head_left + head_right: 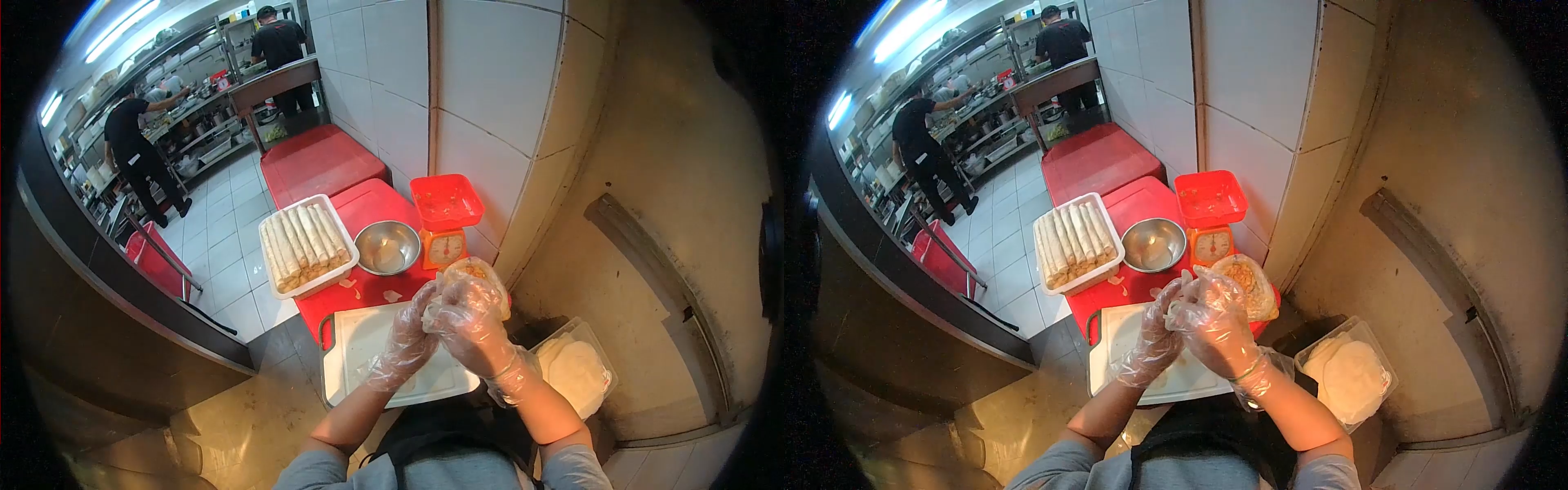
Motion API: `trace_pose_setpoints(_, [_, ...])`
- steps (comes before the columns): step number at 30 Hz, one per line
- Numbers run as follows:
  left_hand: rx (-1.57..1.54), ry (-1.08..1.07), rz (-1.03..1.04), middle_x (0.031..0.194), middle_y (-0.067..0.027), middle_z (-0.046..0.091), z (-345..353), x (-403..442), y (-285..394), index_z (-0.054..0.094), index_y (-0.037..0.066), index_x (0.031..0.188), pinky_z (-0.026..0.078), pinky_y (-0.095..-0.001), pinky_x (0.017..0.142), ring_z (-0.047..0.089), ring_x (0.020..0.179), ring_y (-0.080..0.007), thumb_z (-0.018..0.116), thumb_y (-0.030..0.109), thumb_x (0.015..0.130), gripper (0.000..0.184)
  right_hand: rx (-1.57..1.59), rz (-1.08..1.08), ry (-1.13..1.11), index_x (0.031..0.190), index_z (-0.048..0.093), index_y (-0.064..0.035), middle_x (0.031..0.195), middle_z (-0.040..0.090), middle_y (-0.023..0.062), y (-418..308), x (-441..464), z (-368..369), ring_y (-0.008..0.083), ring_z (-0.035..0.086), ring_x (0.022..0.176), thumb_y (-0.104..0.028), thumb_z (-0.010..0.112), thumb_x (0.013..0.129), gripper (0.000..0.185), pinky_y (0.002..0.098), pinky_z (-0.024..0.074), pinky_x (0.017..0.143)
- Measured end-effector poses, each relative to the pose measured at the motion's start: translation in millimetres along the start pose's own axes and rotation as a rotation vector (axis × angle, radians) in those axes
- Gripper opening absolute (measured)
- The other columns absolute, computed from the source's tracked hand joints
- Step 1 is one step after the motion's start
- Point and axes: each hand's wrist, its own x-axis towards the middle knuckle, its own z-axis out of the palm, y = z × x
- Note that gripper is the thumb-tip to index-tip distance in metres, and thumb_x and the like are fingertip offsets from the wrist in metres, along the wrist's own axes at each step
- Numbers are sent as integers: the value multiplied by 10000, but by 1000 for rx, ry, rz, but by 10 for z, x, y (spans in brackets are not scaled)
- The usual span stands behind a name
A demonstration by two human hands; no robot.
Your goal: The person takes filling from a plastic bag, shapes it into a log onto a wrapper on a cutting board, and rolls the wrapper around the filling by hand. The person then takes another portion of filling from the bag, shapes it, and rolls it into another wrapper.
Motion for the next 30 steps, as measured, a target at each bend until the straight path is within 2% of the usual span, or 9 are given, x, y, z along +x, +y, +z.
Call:
trace_pose_setpoints(5, [-13,34,34,1258,-213,633,49,13,-85,376,57,1472,527,-405,909,656,1107,-379,716,53,899,667,245,317,45,958,696,-90,955,635,129,-41,67,-94,333,609,963,-161,798,729,261,436,488,837])
trace_pose_setpoints(8, [-69,-57,11,1286,-200,626,-8,46,27,331,70,1513,528,-390,906,667,1091,-345,705,31,902,717,321,182,10,960,703,-83,898,621,126,71,29,-33,331,610,916,-156,796,739,251,430,490,804])
trace_pose_setpoints(11, [44,2,89,1317,-183,615,42,11,-74,313,87,1536,527,-370,897,678,1054,-307,694,11,905,741,324,88,33,904,719,-75,920,654,106,72,20,-20,327,635,846,-131,814,701,231,416,502,790])
trace_pose_setpoints(14, [-49,-13,61,1324,-176,615,15,59,15,322,95,1538,522,-356,895,679,1041,-286,688,-3,903,739,201,15,-29,994,708,-147,906,636,79,115,24,-80,301,619,899,-124,756,759,241,425,470,832])
trace_pose_setpoints(17, [30,3,68,1313,-174,620,-3,71,39,345,93,1528,516,-356,907,674,1061,-290,685,-13,899,722,150,-64,-35,980,707,-181,938,637,53,151,-8,-95,284,618,955,-120,735,751,238,444,434,898])
trace_pose_setpoints(20, [-52,-30,30,1311,-176,619,10,51,38,360,78,1516,508,-356,921,665,1085,-295,672,-25,901,697,-16,-136,-56,1013,694,-192,989,625,35,206,-92,-22,276,609,1036,-128,723,744,278,472,398,954])
trace_pose_setpoints(23, [-51,-45,49,1291,-189,623,31,51,11,361,60,1507,505,-365,926,660,1093,-308,661,-33,902,682,7,-136,-87,1061,678,-191,1051,619,42,250,-84,12,274,597,1102,-133,719,733,335,490,390,980])
trace_pose_setpoints(26, [-48,-49,68,1268,-203,630,4,123,164,352,45,1503,502,-370,936,657,1109,-323,659,-31,901,681,-13,-133,-207,1092,676,-173,1121,621,60,316,-86,13,291,598,1111,-144,712,780,316,474,395,988])
trace_pose_setpoints(30, [-61,-100,-24,1266,-214,628,-60,77,82,332,44,1511,498,-380,954,650,1130,-349,671,-16,900,701,191,-116,-226,1106,682,-137,1127,641,79,333,11,-190,302,599,1085,-157,668,868,239,450,410,973])
